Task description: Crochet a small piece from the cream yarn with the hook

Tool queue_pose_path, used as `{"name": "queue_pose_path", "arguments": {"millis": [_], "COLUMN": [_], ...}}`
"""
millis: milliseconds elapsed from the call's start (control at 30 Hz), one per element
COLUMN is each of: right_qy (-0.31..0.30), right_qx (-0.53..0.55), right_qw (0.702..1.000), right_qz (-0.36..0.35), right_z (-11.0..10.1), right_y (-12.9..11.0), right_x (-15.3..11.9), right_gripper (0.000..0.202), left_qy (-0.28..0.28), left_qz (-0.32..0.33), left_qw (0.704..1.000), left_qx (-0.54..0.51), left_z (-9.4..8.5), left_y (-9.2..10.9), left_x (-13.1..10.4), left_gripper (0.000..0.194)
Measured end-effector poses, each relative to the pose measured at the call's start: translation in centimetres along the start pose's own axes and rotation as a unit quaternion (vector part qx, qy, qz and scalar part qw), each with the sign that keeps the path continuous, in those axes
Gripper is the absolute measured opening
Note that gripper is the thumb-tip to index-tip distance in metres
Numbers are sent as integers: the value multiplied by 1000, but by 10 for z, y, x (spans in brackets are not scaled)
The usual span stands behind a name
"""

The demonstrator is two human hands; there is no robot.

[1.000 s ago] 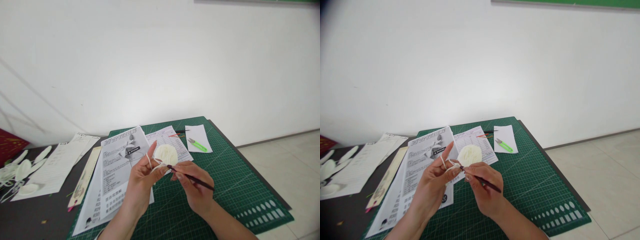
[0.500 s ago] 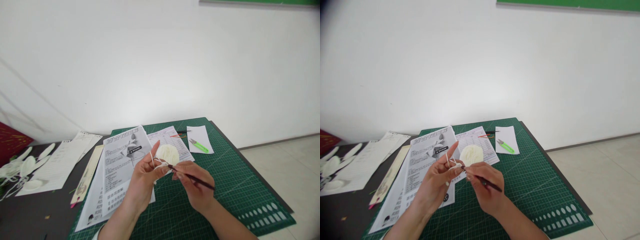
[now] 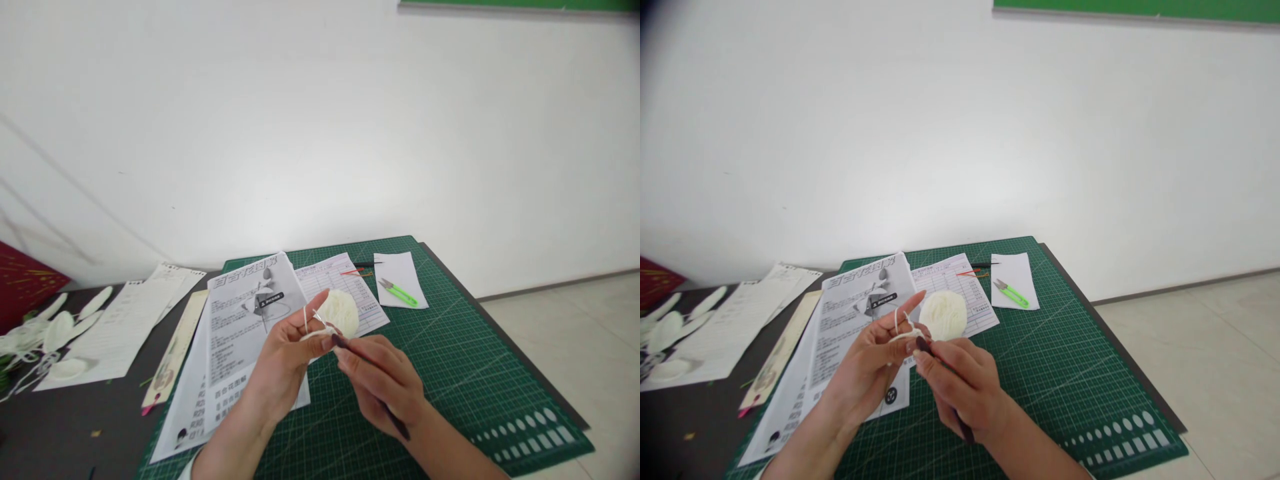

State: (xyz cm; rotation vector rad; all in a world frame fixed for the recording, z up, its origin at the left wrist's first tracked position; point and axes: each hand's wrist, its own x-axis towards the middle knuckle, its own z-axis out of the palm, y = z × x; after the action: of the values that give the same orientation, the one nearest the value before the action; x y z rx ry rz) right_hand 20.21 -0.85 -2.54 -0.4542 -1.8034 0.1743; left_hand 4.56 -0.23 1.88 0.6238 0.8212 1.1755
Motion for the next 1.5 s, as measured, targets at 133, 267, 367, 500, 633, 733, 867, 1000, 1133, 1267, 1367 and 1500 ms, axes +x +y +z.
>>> {"name": "queue_pose_path", "arguments": {"millis": [133, 267, 367, 500, 633, 733, 867, 1000, 1133, 1267, 1367, 1500], "right_qy": [58, 75, 125, 163, 159, 155, 136, 110, 93, 92, 128, 167], "right_qx": [130, 260, 338, 368, 368, 376, 382, 385, 376, 391, 428, 475], "right_qw": [978, 925, 879, 855, 856, 855, 859, 865, 878, 865, 821, 710], "right_qz": [151, 267, 313, 327, 328, 322, 313, 301, 282, 301, 356, 492], "right_z": [-4, -5, -4, -6, -8, -9, -12, -17, -21, -24, -22, -15], "right_y": [-5, -5, -2, 0, 1, 2, 3, 4, 5, 5, 6, 11], "right_x": [8, 6, 3, 4, 4, 4, 3, 4, 5, 8, 12, 17], "right_gripper": [39, 27, 18, 12, 12, 11, 11, 12, 12, 9, 7, 11], "left_qy": [-6, -30, -45, -50, -60, -70, -89, -99, -99, -104, -111, -104], "left_qz": [-24, -34, -30, -25, -23, -24, -47, -78, -103, -115, -92, 2], "left_qw": [999, 998, 998, 998, 997, 997, 994, 991, 989, 986, 981, 958], "left_qx": [25, 42, 41, 32, 32, 39, 48, 33, 26, 53, 127, 268], "left_z": [-1, -4, -7, -8, -7, -8, -11, -12, -14, -17, -18, -17], "left_y": [10, 15, 18, 19, 20, 21, 25, 27, 27, 27, 27, 25], "left_x": [-3, -5, -6, -7, -8, -8, -7, -8, -8, -9, -10, -11], "left_gripper": [53, 53, 53, 51, 51, 49, 46, 51, 53, 52, 44, 35]}}
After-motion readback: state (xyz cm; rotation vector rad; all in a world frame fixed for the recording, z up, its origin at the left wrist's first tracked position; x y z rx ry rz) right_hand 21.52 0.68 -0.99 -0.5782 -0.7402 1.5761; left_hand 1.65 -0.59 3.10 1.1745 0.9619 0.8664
